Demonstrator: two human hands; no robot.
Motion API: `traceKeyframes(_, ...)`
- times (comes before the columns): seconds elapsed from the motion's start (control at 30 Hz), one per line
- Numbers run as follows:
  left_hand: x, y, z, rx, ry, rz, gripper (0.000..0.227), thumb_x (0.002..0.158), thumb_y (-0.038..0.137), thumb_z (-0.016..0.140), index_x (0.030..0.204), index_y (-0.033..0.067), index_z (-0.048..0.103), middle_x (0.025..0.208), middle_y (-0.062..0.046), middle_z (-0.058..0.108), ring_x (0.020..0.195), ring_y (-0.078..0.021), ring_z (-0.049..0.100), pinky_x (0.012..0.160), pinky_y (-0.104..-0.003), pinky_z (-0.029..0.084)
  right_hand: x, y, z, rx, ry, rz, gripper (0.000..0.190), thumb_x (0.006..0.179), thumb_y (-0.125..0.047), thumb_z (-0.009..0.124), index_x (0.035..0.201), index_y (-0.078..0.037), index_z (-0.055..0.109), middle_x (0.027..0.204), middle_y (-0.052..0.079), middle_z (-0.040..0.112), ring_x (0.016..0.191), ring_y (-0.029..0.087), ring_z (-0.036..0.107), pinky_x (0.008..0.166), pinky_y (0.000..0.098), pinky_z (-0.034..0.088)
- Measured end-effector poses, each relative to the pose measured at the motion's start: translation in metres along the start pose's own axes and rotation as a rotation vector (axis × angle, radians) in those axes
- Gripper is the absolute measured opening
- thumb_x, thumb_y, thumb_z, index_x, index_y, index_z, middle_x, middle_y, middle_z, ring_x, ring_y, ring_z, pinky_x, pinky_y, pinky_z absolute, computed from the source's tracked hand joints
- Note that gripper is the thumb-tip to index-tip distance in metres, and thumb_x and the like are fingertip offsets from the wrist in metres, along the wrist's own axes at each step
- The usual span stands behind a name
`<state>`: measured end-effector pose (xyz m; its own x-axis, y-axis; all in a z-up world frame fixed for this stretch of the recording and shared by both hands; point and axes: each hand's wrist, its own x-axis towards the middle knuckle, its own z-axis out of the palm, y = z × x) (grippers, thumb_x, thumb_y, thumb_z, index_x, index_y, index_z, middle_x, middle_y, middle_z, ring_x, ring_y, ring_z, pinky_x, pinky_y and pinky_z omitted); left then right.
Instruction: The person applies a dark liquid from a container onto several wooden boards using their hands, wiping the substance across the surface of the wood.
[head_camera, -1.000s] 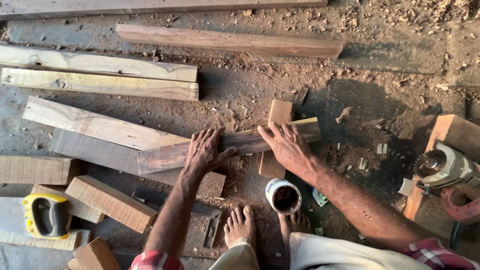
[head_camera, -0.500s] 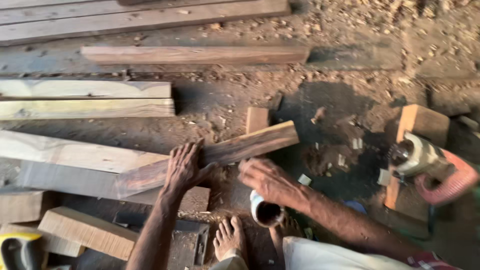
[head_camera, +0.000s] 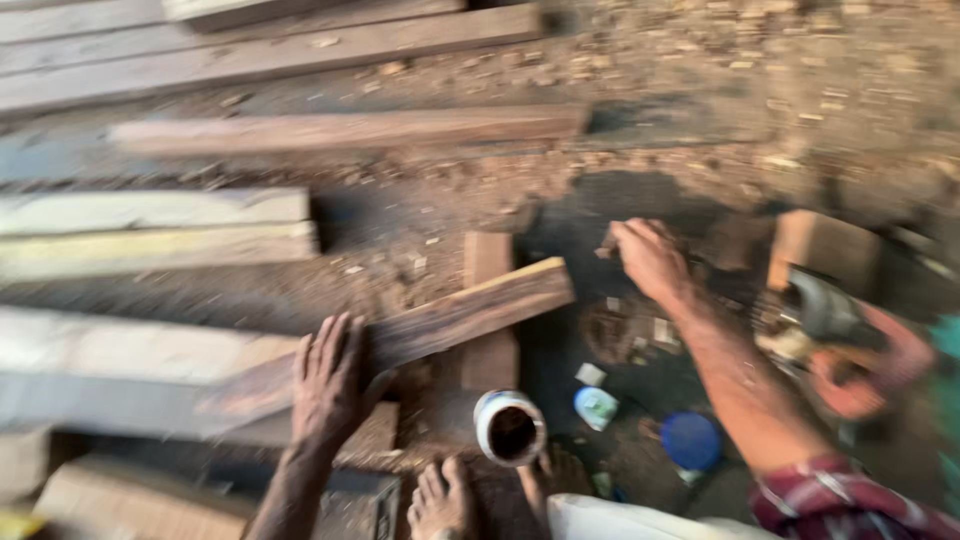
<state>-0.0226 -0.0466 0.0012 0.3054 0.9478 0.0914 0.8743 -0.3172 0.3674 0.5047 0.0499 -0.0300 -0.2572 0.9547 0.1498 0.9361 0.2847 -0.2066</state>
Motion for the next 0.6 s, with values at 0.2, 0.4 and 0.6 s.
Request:
traceKeyframes(0.2,-0.038,-0.014,-0.017,0.025,-0.021,-0.107,0.087,0.083,0.044,0.073,0.156,0.0118,0.037,0.163,-0.017,0.034,0.153,-0.034,0.028,0.124,-0.054,0.02,-0.012,0.009,0.02,-0.166,-0.231,0.09,0.013,0.101,-0.005,0.057,0.111,-0.006,0.065,0.109,0.014,0.065,0.093,0.028,0.065,0.075,0.0414,0.057)
traceKeyframes(0.4,-0.054,-0.02,-0.012,0.003,-0.034,-0.189,0.091,0.083,0.043,0.075,0.157,0.01,0.034,0.164,-0.017,0.03,0.154,-0.033,0.023,0.124,-0.055,0.014,0.006,-0.04,-0.007,0.204,-0.061,0.343,0.007,0.105,-0.009,0.063,0.1,-0.005,0.063,0.092,0.008,0.065,0.077,0.018,0.063,0.06,0.0349,0.054)
traceKeyframes(0.6,-0.055,-0.011,-0.017,-0.008,-0.078,-0.224,0.093,0.082,0.042,0.076,0.157,0.0118,0.03,0.166,-0.015,0.026,0.154,-0.0344,0.02,0.124,-0.054,0.012,0.032,-0.223,0.026,0.069,-0.21,-0.479,0.012,0.102,0.001,0.066,0.096,-0.01,0.068,0.094,0.007,0.066,0.088,0.019,0.062,0.082,0.0319,0.058)
